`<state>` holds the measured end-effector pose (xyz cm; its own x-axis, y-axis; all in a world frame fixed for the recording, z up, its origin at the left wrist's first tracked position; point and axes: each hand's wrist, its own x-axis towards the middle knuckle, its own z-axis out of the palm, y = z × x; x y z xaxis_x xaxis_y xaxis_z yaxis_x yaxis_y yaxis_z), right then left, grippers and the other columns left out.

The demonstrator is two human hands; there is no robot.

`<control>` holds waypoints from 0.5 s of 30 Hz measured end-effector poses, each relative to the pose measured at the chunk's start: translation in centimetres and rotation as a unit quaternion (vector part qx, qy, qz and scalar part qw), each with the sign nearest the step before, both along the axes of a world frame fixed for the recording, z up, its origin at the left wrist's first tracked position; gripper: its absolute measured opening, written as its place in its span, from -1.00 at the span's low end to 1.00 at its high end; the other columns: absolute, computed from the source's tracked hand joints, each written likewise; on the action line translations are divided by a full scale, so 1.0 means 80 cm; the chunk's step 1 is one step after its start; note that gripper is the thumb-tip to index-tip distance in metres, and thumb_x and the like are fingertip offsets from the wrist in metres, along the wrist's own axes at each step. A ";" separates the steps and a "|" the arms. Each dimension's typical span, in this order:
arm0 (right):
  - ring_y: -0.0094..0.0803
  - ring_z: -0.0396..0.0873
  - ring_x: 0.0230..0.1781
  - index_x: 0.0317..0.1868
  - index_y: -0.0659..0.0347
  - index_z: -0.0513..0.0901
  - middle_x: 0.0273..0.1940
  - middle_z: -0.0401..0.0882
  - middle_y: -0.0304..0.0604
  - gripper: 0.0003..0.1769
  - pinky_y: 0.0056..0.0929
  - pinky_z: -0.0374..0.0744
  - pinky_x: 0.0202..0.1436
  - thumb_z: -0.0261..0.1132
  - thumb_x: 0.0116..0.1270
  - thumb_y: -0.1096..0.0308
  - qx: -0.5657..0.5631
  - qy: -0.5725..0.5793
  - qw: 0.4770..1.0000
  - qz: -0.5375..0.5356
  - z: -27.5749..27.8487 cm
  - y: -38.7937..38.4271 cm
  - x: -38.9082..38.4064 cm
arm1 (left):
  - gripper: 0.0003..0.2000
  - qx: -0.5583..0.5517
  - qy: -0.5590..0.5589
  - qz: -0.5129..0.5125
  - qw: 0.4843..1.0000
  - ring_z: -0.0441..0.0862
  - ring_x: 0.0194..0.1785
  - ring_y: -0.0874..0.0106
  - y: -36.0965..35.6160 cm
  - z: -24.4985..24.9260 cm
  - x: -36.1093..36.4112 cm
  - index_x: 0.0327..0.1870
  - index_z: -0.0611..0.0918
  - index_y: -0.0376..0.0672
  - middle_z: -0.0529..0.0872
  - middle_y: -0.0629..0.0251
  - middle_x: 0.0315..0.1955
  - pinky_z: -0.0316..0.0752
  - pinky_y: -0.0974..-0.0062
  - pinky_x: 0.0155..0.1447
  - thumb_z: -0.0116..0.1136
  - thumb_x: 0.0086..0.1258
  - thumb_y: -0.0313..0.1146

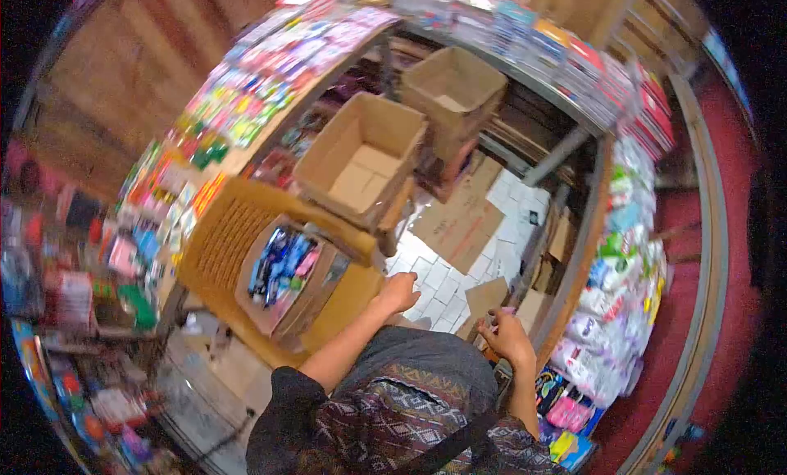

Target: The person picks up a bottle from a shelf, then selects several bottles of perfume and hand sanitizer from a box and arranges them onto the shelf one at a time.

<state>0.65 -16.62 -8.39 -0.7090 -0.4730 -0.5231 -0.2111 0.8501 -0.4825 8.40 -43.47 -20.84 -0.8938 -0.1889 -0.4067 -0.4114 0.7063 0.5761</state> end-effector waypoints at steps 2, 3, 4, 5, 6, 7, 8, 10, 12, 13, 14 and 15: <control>0.16 0.59 0.00 0.09 0.44 0.56 -0.07 0.62 0.31 -0.45 -0.10 0.55 0.09 0.41 0.17 0.24 0.001 0.023 0.998 0.059 -0.001 -0.036 0.004 | -0.57 0.032 0.006 0.079 0.996 0.64 0.02 0.00 -0.023 -0.013 0.040 0.06 0.60 -0.30 0.71 -0.09 -0.11 0.52 0.14 0.11 0.31 0.22 -0.25; 0.16 0.59 0.01 0.08 0.44 0.56 -0.06 0.62 0.31 -0.46 -0.09 0.55 0.10 0.41 0.18 0.24 0.002 0.036 0.996 0.083 -0.002 -0.052 0.008 | -0.59 0.048 0.011 0.113 0.992 0.63 0.02 -0.03 -0.032 -0.018 0.059 0.04 0.60 -0.30 0.69 -0.12 -0.10 0.52 0.13 0.11 0.30 0.21 -0.27; 0.17 0.58 0.01 0.10 0.42 0.55 -0.05 0.61 0.31 -0.47 -0.05 0.54 0.10 0.41 0.19 0.26 0.013 0.030 0.994 0.105 0.002 -0.073 0.013 | -0.60 0.057 0.041 0.152 0.986 0.64 0.02 -0.03 -0.043 -0.022 0.076 0.03 0.61 -0.30 0.70 -0.12 -0.11 0.52 0.13 0.11 0.30 0.21 -0.27; 0.13 0.60 -0.01 0.11 0.41 0.55 -0.07 0.63 0.29 -0.46 -0.08 0.55 0.08 0.41 0.19 0.25 0.016 0.037 0.992 0.123 0.001 -0.091 0.019 | -0.61 0.063 0.071 0.189 0.977 0.64 0.01 -0.02 -0.055 -0.026 0.094 0.02 0.61 -0.30 0.70 -0.11 -0.11 0.52 0.13 0.10 0.29 0.22 -0.28; 0.10 0.62 -0.03 0.12 0.41 0.55 -0.09 0.64 0.26 -0.45 -0.11 0.57 0.06 0.41 0.19 0.23 0.018 0.043 0.989 0.140 -0.002 -0.109 0.027 | -0.62 0.068 0.100 0.224 0.967 0.64 0.00 -0.02 -0.068 -0.024 0.112 0.01 0.62 -0.31 0.70 -0.11 -0.12 0.53 0.13 0.09 0.29 0.22 -0.28; 0.06 0.64 -0.05 0.13 0.40 0.54 -0.10 0.65 0.24 -0.43 -0.14 0.58 0.04 0.41 0.20 0.22 0.018 0.049 0.986 0.156 -0.005 -0.128 0.035 | -0.63 0.069 0.106 0.268 0.955 0.65 -0.01 -0.01 -0.085 -0.021 0.129 -0.01 0.63 -0.31 0.70 -0.11 -0.12 0.53 0.14 0.08 0.28 0.22 -0.28; 0.06 0.63 -0.04 0.14 0.40 0.54 -0.09 0.65 0.23 -0.43 -0.13 0.57 0.05 0.41 0.20 0.22 0.015 0.045 0.983 0.175 -0.008 -0.147 0.045 | -0.65 0.070 0.112 0.311 0.941 0.65 -0.02 0.00 -0.103 -0.019 0.146 -0.03 0.64 -0.31 0.70 -0.11 -0.13 0.53 0.14 0.07 0.28 0.22 -0.28; 0.08 0.62 -0.01 0.14 0.39 0.53 -0.05 0.65 0.22 -0.44 -0.13 0.56 0.08 0.40 0.21 0.22 0.011 0.035 0.977 0.209 -0.016 -0.179 0.063 | -0.68 0.018 0.153 0.370 0.916 0.66 -0.05 0.03 -0.140 -0.036 0.185 -0.11 0.66 -0.32 0.71 -0.09 -0.20 0.55 0.16 0.03 0.28 0.21 -0.29; 0.07 0.61 0.00 0.15 0.38 0.52 -0.04 0.64 0.22 -0.43 -0.12 0.56 0.09 0.40 0.22 0.21 0.005 0.021 0.971 0.240 -0.029 -0.207 0.083 | -0.69 -0.009 0.149 0.418 0.896 0.66 -0.06 0.03 -0.182 -0.072 0.223 -0.12 0.66 -0.31 0.71 -0.07 -0.23 0.54 0.15 0.05 0.29 0.20 -0.29; 0.07 0.61 0.01 0.15 0.38 0.52 -0.03 0.64 0.22 -0.43 -0.12 0.56 0.09 0.40 0.23 0.21 0.002 0.013 0.967 0.254 -0.033 -0.220 0.092 | -0.69 -0.023 0.146 0.441 0.885 0.66 -0.07 0.03 -0.203 -0.085 0.238 -0.12 0.66 -0.31 0.71 -0.06 -0.24 0.53 0.15 0.05 0.30 0.19 -0.29; 0.09 0.59 0.04 0.14 0.38 0.52 -0.01 0.62 0.24 -0.45 -0.11 0.55 0.11 0.39 0.22 0.24 0.005 -0.002 0.966 0.260 -0.035 -0.233 0.101 | -0.68 -0.048 0.119 0.449 0.884 0.65 -0.04 0.02 -0.222 -0.098 0.254 -0.10 0.65 -0.31 0.69 -0.07 -0.20 0.53 0.14 0.08 0.30 0.19 -0.29; 0.11 0.57 0.06 0.14 0.39 0.51 0.01 0.59 0.27 -0.46 -0.09 0.54 0.13 0.39 0.21 0.26 0.009 -0.017 0.964 0.265 -0.036 -0.246 0.110 | -0.66 -0.073 0.091 0.456 0.882 0.63 -0.02 0.01 -0.241 -0.108 0.268 -0.08 0.65 -0.32 0.68 -0.08 -0.16 0.52 0.14 0.10 0.30 0.19 -0.30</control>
